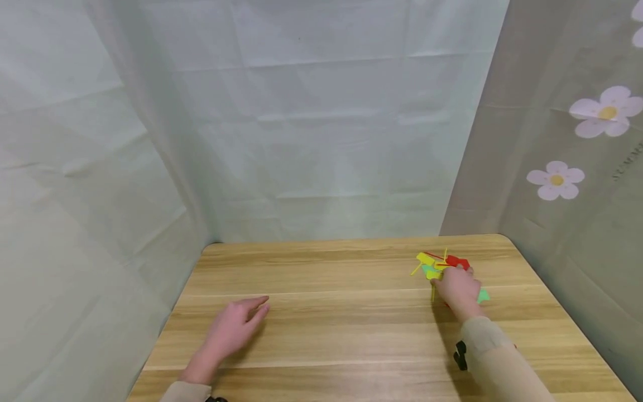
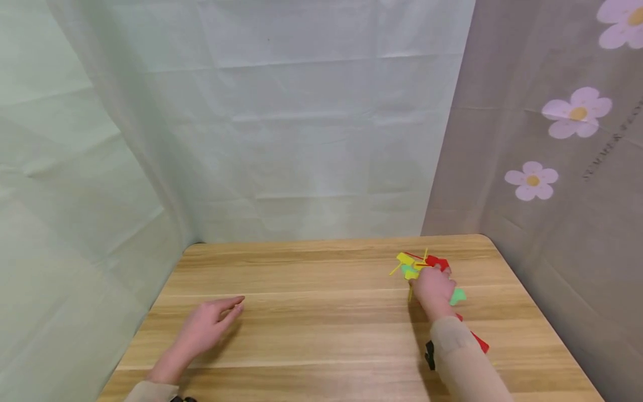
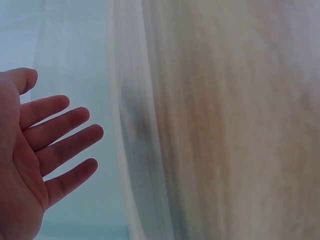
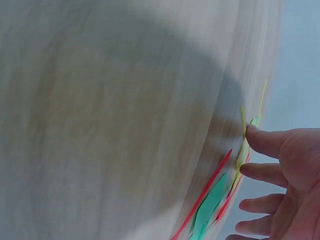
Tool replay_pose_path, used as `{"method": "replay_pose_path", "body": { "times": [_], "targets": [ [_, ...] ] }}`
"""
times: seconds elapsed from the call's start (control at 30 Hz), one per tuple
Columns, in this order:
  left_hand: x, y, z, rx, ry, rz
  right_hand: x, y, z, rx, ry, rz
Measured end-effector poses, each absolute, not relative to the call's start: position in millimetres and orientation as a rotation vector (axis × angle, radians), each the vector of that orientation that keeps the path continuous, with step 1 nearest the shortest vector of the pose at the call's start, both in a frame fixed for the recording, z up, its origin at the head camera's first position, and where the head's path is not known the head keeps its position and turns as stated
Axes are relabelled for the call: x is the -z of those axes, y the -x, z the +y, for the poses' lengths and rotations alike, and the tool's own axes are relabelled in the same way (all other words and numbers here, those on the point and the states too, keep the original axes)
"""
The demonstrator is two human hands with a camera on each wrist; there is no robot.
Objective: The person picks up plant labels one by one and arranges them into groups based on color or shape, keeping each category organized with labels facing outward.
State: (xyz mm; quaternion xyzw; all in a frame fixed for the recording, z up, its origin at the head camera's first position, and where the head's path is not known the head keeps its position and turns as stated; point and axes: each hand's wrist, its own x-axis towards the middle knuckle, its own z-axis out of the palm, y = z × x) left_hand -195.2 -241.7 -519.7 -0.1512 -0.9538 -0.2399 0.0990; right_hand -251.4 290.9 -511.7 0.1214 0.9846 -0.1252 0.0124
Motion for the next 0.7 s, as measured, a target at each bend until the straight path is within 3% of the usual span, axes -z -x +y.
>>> {"method": "replay_pose_path", "body": {
  "times": [0.7],
  "targets": [
    [522.8, 194.3, -241.8, 0.708, 0.441, -2.831, 508.9, 256.7, 284.5, 0.395, -0.437, 3.077]
  ]
}}
